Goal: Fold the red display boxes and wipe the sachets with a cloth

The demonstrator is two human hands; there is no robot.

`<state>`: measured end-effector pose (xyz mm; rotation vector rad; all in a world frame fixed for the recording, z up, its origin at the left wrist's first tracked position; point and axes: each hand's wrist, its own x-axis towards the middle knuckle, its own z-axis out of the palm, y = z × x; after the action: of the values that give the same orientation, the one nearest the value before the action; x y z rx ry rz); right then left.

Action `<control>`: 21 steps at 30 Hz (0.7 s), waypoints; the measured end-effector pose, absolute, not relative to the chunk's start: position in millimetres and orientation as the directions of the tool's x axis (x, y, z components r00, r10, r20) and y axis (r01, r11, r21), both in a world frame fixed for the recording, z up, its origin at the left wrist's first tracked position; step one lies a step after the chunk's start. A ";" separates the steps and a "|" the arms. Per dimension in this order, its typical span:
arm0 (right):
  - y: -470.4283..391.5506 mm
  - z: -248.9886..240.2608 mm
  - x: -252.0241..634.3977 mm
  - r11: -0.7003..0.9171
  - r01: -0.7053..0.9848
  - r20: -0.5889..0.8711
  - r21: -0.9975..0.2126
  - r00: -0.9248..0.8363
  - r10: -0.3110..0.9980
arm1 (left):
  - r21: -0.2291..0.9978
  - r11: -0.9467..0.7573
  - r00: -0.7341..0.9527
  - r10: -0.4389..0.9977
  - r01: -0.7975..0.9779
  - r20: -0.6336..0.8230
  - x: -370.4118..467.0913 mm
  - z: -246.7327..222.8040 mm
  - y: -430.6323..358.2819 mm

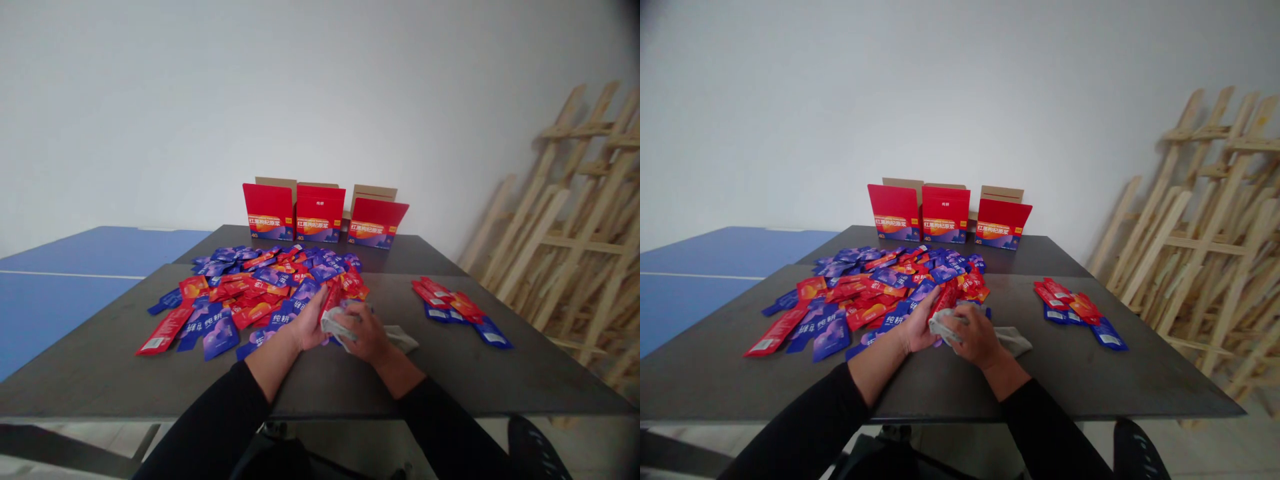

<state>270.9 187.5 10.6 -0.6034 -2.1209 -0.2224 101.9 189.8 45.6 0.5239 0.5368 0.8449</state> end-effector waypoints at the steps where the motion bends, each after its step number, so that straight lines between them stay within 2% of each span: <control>1: 184.5 9.7 268.1 0.881 0.472 0.780 -0.021 -0.543 0.309 | 0.625 0.570 0.560 0.792 -0.533 -0.245 103.3 45.2 188.7; 4: 181.4 8.5 264.1 0.877 0.480 0.763 -0.012 -0.563 0.318 | 0.657 0.576 0.555 0.784 -0.486 -0.277 107.6 44.6 184.6; 8: 188.2 10.1 267.1 0.799 0.571 0.832 -0.187 -0.340 0.438 | 0.740 0.533 0.508 0.808 -0.411 -0.299 111.5 41.9 180.2; 11: 195.5 12.3 270.6 0.725 0.616 0.854 -0.308 -0.158 0.496 | 0.757 0.543 0.561 0.776 -0.364 -0.286 111.4 40.3 178.7; 16: 205.4 14.1 274.4 0.604 0.631 0.811 -0.487 0.070 0.581 | 0.753 0.576 0.614 0.730 -0.317 -0.300 108.1 41.4 179.2; 21: 213.3 10.0 279.5 0.501 0.621 0.735 -0.602 0.187 0.652 | 0.725 0.621 0.649 0.688 -0.297 -0.325 103.7 40.1 180.9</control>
<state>279.5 213.3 10.0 -1.1638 -1.4864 0.0306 103.7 180.9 40.1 0.6828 0.6371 0.6121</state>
